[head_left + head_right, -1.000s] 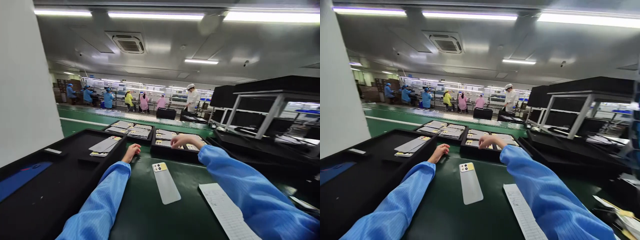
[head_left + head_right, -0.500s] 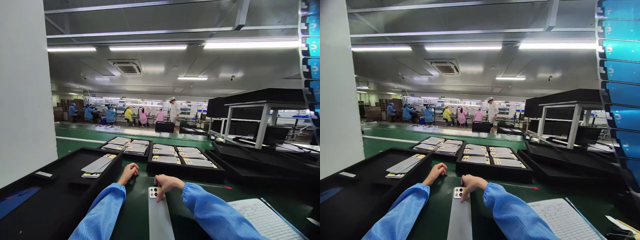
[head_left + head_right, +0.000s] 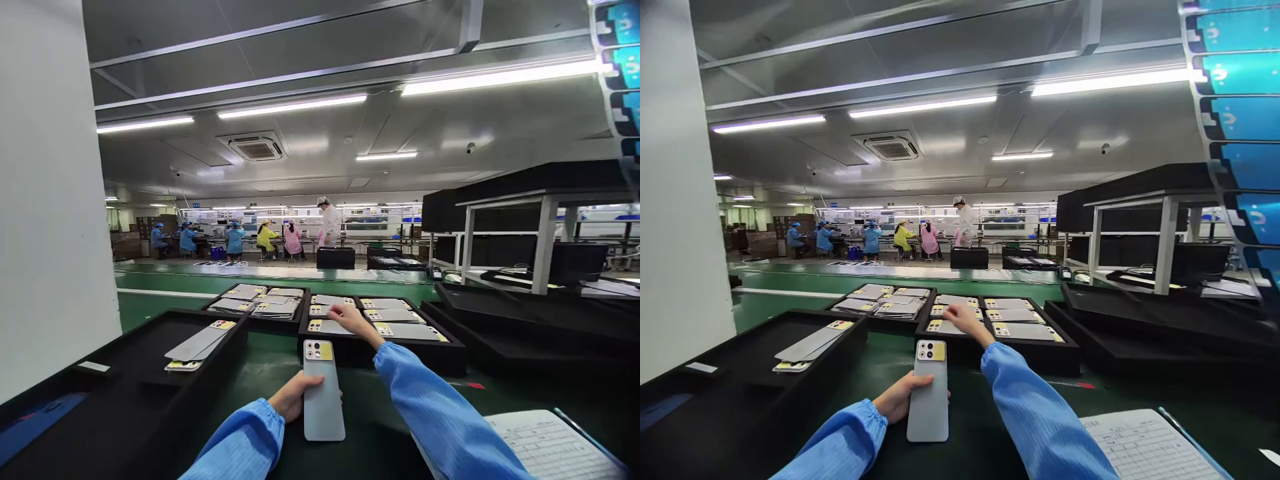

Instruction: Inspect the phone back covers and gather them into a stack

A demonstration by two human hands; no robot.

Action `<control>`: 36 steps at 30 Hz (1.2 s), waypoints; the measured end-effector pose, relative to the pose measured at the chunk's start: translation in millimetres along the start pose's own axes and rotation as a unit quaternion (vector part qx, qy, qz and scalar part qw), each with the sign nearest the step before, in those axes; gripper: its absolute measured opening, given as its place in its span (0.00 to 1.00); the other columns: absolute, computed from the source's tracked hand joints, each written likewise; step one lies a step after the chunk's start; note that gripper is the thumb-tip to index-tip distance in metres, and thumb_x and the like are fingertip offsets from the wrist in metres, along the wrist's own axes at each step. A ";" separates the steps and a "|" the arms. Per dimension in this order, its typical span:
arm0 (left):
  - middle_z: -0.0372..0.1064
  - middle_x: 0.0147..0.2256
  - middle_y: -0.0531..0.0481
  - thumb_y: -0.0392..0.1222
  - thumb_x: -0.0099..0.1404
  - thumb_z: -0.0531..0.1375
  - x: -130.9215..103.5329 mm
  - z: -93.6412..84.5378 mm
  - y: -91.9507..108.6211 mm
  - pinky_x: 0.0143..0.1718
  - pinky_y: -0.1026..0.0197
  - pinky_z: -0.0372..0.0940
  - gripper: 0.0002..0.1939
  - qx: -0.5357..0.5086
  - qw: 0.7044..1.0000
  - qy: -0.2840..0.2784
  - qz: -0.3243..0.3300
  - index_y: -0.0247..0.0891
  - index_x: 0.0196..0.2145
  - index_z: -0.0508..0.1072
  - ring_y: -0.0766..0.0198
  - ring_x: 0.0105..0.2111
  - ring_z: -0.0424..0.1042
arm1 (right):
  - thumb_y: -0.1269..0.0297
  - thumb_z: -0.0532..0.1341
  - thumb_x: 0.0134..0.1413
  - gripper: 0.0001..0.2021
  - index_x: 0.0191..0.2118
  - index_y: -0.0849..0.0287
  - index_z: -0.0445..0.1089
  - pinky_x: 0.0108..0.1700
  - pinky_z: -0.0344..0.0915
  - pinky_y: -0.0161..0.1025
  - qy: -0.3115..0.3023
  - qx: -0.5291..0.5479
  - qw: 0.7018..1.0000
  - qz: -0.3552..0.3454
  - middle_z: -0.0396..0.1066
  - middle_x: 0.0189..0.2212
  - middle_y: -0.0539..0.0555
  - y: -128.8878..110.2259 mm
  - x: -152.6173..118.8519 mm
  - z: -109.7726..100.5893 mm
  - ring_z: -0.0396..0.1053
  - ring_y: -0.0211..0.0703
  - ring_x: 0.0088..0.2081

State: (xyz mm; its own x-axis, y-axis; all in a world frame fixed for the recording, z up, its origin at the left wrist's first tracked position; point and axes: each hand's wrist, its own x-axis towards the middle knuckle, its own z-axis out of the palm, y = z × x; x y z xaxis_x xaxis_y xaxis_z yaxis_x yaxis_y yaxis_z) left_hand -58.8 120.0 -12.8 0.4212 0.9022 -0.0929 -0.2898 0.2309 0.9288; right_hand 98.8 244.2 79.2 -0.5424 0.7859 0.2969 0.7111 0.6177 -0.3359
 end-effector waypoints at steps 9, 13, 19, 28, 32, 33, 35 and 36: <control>0.72 0.40 0.34 0.32 0.49 0.57 3.2 -7.2 6.1 0.51 0.47 0.56 0.18 -0.074 0.993 -0.072 -0.065 0.25 0.39 0.67 0.49 0.42 0.71 | 0.62 0.56 0.59 0.13 0.47 0.62 0.65 0.45 0.66 0.48 0.027 -0.144 0.976 0.162 0.66 0.46 0.56 56.2 -4.3 9.3 0.67 0.45 0.44; 0.71 0.41 0.34 0.32 0.50 0.55 1.7 -7.7 8.0 0.50 0.48 0.57 0.18 -0.082 0.989 -0.085 -0.091 0.24 0.41 0.68 0.50 0.43 0.71 | 0.61 0.56 0.58 0.14 0.47 0.62 0.65 0.46 0.65 0.49 0.003 -0.169 0.972 0.165 0.66 0.46 0.56 54.7 -1.5 15.5 0.67 0.45 0.44; 0.72 0.41 0.34 0.31 0.49 0.54 -0.1 -4.5 10.2 0.49 0.48 0.57 0.19 -0.073 0.990 -0.083 -0.092 0.24 0.40 0.68 0.49 0.42 0.72 | 0.59 0.56 0.58 0.14 0.46 0.62 0.66 0.47 0.64 0.50 -0.019 -0.155 0.974 0.164 0.67 0.45 0.56 61.1 6.9 15.9 0.67 0.45 0.45; 0.71 0.42 0.32 0.31 0.48 0.55 0.1 -4.9 9.7 0.48 0.47 0.58 0.19 -0.065 0.991 -0.082 -0.086 0.26 0.41 0.65 0.48 0.42 0.72 | 0.59 0.56 0.58 0.14 0.45 0.62 0.66 0.46 0.65 0.49 -0.019 -0.068 0.983 0.168 0.67 0.44 0.56 71.6 15.0 13.3 0.67 0.45 0.44; 0.71 0.41 0.32 0.31 0.47 0.55 0.5 -5.7 7.9 0.47 0.48 0.58 0.20 -0.060 0.991 -0.088 -0.079 0.26 0.41 0.65 0.48 0.41 0.72 | 0.58 0.55 0.59 0.14 0.43 0.63 0.67 0.44 0.66 0.46 -0.011 -0.021 0.990 0.136 0.68 0.42 0.55 69.8 10.5 5.3 0.68 0.45 0.42; 0.71 0.40 0.32 0.31 0.47 0.55 1.0 -6.2 7.1 0.46 0.48 0.59 0.20 -0.058 0.991 -0.089 -0.077 0.26 0.41 0.65 0.48 0.41 0.72 | 0.58 0.55 0.58 0.14 0.42 0.63 0.67 0.43 0.67 0.46 -0.014 -0.007 0.992 0.127 0.69 0.41 0.54 69.4 9.2 2.1 0.69 0.45 0.41; 0.72 0.39 0.33 0.31 0.45 0.56 2.4 -7.1 5.4 0.46 0.48 0.59 0.21 -0.054 0.992 -0.087 -0.071 0.26 0.40 0.66 0.47 0.40 0.72 | 0.58 0.56 0.58 0.14 0.41 0.64 0.68 0.41 0.68 0.44 -0.027 0.023 0.994 0.108 0.69 0.39 0.53 69.0 6.7 -5.4 0.69 0.44 0.39; 0.72 0.38 0.33 0.31 0.44 0.56 3.2 -7.4 4.7 0.45 0.48 0.59 0.21 -0.052 0.993 -0.084 -0.068 0.26 0.39 0.66 0.47 0.40 0.72 | 0.59 0.57 0.57 0.13 0.41 0.65 0.68 0.40 0.68 0.43 -0.037 0.040 0.994 0.097 0.69 0.38 0.53 68.7 5.5 -9.3 0.69 0.44 0.38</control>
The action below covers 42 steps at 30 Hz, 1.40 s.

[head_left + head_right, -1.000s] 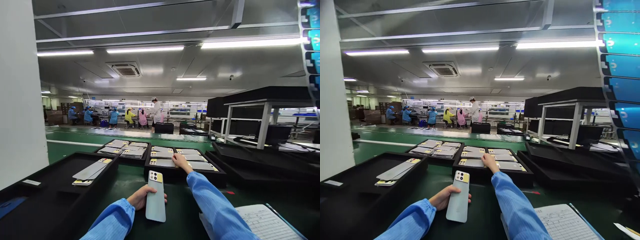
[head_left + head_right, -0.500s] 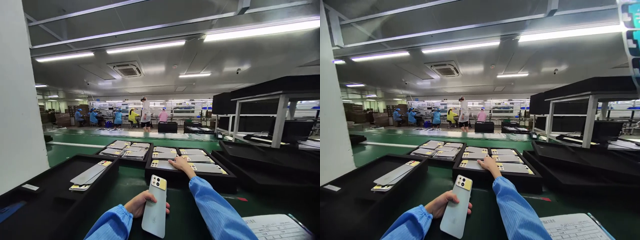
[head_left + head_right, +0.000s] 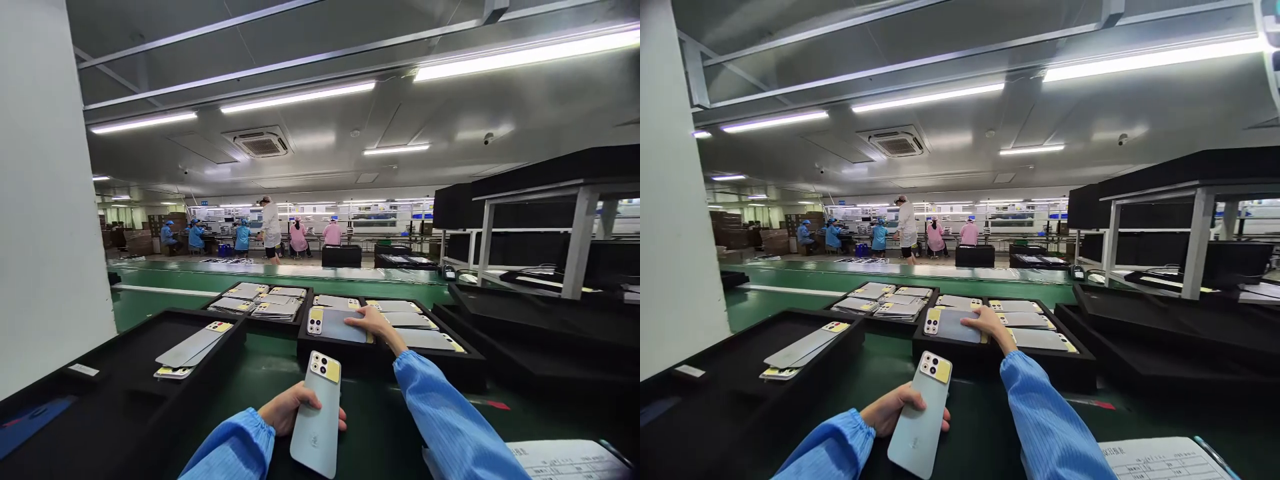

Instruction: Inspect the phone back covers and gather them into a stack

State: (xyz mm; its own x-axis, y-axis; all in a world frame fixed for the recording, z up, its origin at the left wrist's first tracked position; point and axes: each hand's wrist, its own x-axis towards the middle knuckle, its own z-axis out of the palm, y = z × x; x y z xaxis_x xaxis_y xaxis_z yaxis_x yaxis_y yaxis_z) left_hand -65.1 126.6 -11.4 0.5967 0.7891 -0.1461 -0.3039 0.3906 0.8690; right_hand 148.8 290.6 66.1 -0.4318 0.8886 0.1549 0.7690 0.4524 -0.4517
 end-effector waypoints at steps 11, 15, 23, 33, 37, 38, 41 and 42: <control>0.74 0.33 0.39 0.37 0.48 0.58 -6.0 12.0 0.3 0.40 0.49 0.60 0.14 0.035 0.998 0.041 0.031 0.32 0.35 0.70 0.50 0.35 0.72 | 0.64 0.58 0.56 0.09 0.38 0.65 0.68 0.39 0.68 0.42 0.082 0.254 0.961 -0.066 0.69 0.37 0.52 -16.9 -16.9 -30.3 0.69 0.41 0.37; 0.72 0.32 0.41 0.40 0.51 0.60 -7.4 25.7 6.0 0.38 0.54 0.61 0.12 0.027 0.985 0.120 0.117 0.30 0.33 0.72 0.55 0.33 0.70 | 0.61 0.55 0.59 0.12 0.44 0.64 0.65 0.35 0.68 0.40 0.117 0.406 0.905 -0.054 0.68 0.37 0.53 -36.8 -25.4 -29.7 0.69 0.39 0.34; 0.71 0.38 0.45 0.48 0.50 0.66 -9.7 56.2 17.7 0.45 0.59 0.60 0.24 -0.030 0.938 0.221 0.266 0.35 0.43 0.68 0.56 0.43 0.67 | 0.60 0.57 0.57 0.12 0.38 0.65 0.68 0.32 0.69 0.38 -0.023 0.594 0.804 0.015 0.71 0.31 0.53 -91.9 -98.3 53.9 0.70 0.37 0.29; 0.72 0.36 0.39 0.55 0.63 0.49 -11.9 66.0 10.5 0.44 0.55 0.62 0.27 -0.099 0.956 0.181 0.208 0.26 0.48 0.64 0.53 0.40 0.70 | 0.56 0.64 0.44 0.16 0.32 0.66 0.71 0.26 0.68 0.38 -0.032 0.666 0.745 0.016 0.74 0.22 0.56 -106.6 -127.9 83.8 0.72 0.46 0.25; 0.72 0.37 0.39 0.60 0.63 0.43 -12.4 58.7 19.7 0.46 0.55 0.60 0.33 -0.099 0.970 0.123 0.186 0.27 0.49 0.65 0.53 0.42 0.69 | 0.55 0.65 0.43 0.16 0.32 0.65 0.70 0.25 0.67 0.38 -0.011 0.665 0.747 0.006 0.73 0.22 0.56 -95.9 -120.2 74.6 0.72 0.46 0.25; 0.72 0.37 0.40 0.62 0.62 0.42 -12.5 55.6 22.8 0.47 0.56 0.60 0.34 -0.099 0.973 0.106 0.178 0.28 0.49 0.66 0.54 0.42 0.69 | 0.55 0.65 0.42 0.16 0.32 0.64 0.70 0.26 0.67 0.38 -0.005 0.662 0.750 0.003 0.73 0.23 0.56 -92.4 -118.0 70.1 0.71 0.45 0.25; 0.72 0.33 0.40 0.70 0.57 0.39 -11.8 43.7 32.5 0.45 0.53 0.60 0.42 -0.093 0.985 0.075 0.124 0.28 0.47 0.67 0.54 0.35 0.70 | 0.52 0.66 0.41 0.18 0.32 0.62 0.69 0.24 0.65 0.37 0.003 0.643 0.766 -0.009 0.72 0.23 0.54 -82.5 -111.7 52.7 0.69 0.43 0.23; 0.72 0.31 0.40 0.72 0.55 0.38 -11.9 39.7 35.7 0.43 0.51 0.61 0.45 -0.091 0.989 0.071 0.094 0.27 0.46 0.68 0.54 0.32 0.71 | 0.51 0.66 0.40 0.19 0.32 0.61 0.68 0.23 0.64 0.36 0.003 0.634 0.774 -0.015 0.71 0.23 0.52 -79.8 -110.2 46.3 0.68 0.42 0.23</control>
State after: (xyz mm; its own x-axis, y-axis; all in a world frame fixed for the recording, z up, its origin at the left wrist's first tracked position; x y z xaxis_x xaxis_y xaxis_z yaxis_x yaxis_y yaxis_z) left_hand -53.6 112.4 40.1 0.4100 0.9097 -0.0663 -0.5355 0.2989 0.7899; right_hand 113.2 153.1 44.4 -0.4360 0.8809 0.1840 -0.3222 0.0381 -0.9459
